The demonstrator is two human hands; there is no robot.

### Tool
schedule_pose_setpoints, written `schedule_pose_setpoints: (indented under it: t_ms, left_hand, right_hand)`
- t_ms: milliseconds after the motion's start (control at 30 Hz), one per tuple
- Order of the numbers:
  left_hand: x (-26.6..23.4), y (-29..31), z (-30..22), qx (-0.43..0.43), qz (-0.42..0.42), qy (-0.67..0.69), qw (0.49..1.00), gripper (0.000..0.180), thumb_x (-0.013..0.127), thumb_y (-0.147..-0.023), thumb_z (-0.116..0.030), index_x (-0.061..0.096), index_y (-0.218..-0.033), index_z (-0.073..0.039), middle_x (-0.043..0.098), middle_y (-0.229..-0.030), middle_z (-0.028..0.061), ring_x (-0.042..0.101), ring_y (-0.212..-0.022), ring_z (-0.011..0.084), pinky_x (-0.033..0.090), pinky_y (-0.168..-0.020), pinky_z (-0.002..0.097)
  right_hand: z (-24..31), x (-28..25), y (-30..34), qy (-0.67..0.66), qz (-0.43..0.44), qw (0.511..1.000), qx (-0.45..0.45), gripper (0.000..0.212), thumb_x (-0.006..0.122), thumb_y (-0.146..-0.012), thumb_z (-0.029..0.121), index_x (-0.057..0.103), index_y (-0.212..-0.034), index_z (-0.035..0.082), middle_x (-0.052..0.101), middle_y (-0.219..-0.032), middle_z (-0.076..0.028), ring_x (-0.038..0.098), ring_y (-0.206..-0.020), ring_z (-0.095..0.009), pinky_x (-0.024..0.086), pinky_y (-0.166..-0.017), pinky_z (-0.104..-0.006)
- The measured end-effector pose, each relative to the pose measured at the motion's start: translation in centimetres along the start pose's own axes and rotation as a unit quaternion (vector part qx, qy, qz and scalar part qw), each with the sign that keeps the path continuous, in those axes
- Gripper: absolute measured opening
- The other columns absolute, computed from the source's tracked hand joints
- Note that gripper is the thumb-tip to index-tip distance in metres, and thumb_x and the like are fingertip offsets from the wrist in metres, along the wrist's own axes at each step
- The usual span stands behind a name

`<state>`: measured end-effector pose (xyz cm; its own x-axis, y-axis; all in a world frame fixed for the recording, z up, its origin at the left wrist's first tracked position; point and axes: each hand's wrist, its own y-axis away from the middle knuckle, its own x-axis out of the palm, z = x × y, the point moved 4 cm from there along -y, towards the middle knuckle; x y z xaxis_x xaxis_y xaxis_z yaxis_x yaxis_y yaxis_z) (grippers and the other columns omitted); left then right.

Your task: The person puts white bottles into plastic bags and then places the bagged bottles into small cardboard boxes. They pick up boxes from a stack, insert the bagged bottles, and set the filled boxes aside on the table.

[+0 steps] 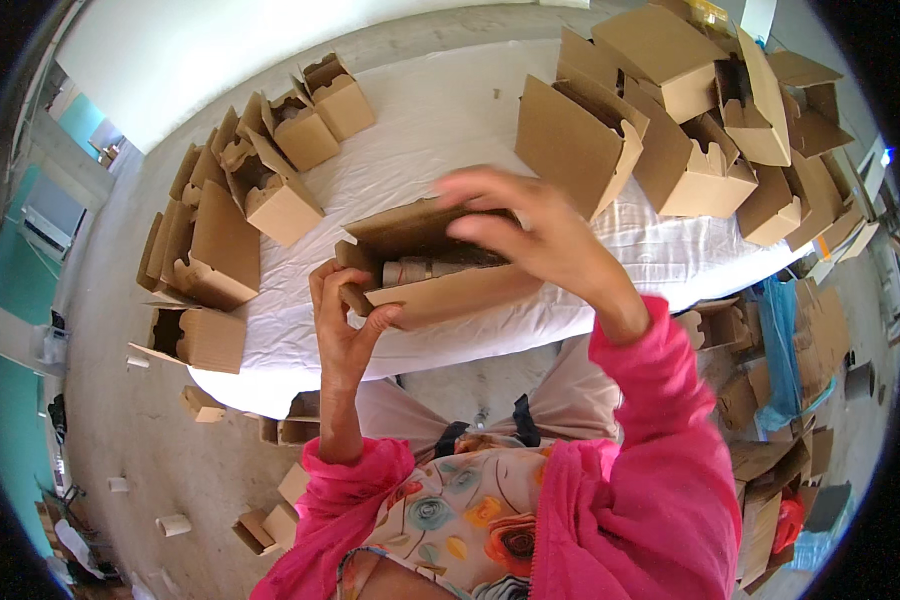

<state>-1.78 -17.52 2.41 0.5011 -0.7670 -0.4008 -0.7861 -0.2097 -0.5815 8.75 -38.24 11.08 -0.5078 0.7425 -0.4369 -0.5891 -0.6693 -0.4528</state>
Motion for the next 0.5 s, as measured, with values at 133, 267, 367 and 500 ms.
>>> schedule_pose_setpoints:
  t_ms: [133, 267, 367, 500]
  left_hand:
    - [1.9, 0.3, -0.7, 0.002, -0.039, 0.074, 0.996, 0.059, 0.075, -0.076, -0.019, 0.047, -0.126, -0.008, 0.043, -0.120, 0.0102, 0.046, -0.108, 0.0208, 0.044, -0.081, 0.0309]
    - [1.7, 0.6, -0.8, 0.013, -0.050, 0.056, 0.997, 0.056, 0.074, -0.075, -0.011, 0.051, -0.125, -0.008, 0.048, -0.121, 0.0140, 0.049, -0.108, 0.0255, 0.047, -0.079, 0.0330]
    - [1.4, 0.3, -0.7, 0.013, -0.049, 0.063, 0.997, 0.050, 0.073, -0.076, -0.010, 0.054, -0.123, -0.007, 0.051, -0.117, 0.0128, 0.052, -0.106, 0.0243, 0.047, -0.078, 0.0322]
    - [1.4, -0.2, -0.3, 0.028, -0.044, 0.091, 0.995, 0.036, 0.067, -0.083, -0.009, 0.059, -0.118, -0.004, 0.053, -0.114, 0.0099, 0.053, -0.099, 0.0194, 0.046, -0.077, 0.0279]
  right_hand:
    - [-4.3, -1.7, 8.9, -0.106, -0.229, 0.966, 0.066, 0.046, 0.060, -0.088, 0.029, 0.049, -0.125, 0.004, 0.057, -0.116, -0.011, 0.053, -0.111, -0.022, 0.040, -0.096, -0.0366]
    - [-4.1, 1.4, 9.1, -0.067, -0.207, 0.975, 0.045, 0.044, 0.062, -0.086, 0.031, 0.053, -0.117, 0.002, 0.058, -0.115, -0.012, 0.054, -0.110, -0.022, 0.038, -0.096, -0.0342]
    - [-5.8, 1.0, 8.0, -0.015, -0.190, 0.973, 0.128, 0.034, 0.063, -0.086, 0.025, 0.057, -0.108, 0.001, 0.062, -0.106, -0.011, 0.057, -0.102, -0.020, 0.041, -0.090, -0.0306]
    - [-6.6, 0.6, 7.0, -0.012, -0.231, 0.969, 0.081, 0.025, 0.062, -0.087, 0.022, 0.060, -0.101, 0.002, 0.063, -0.094, -0.007, 0.058, -0.094, -0.016, 0.042, -0.086, -0.0271]
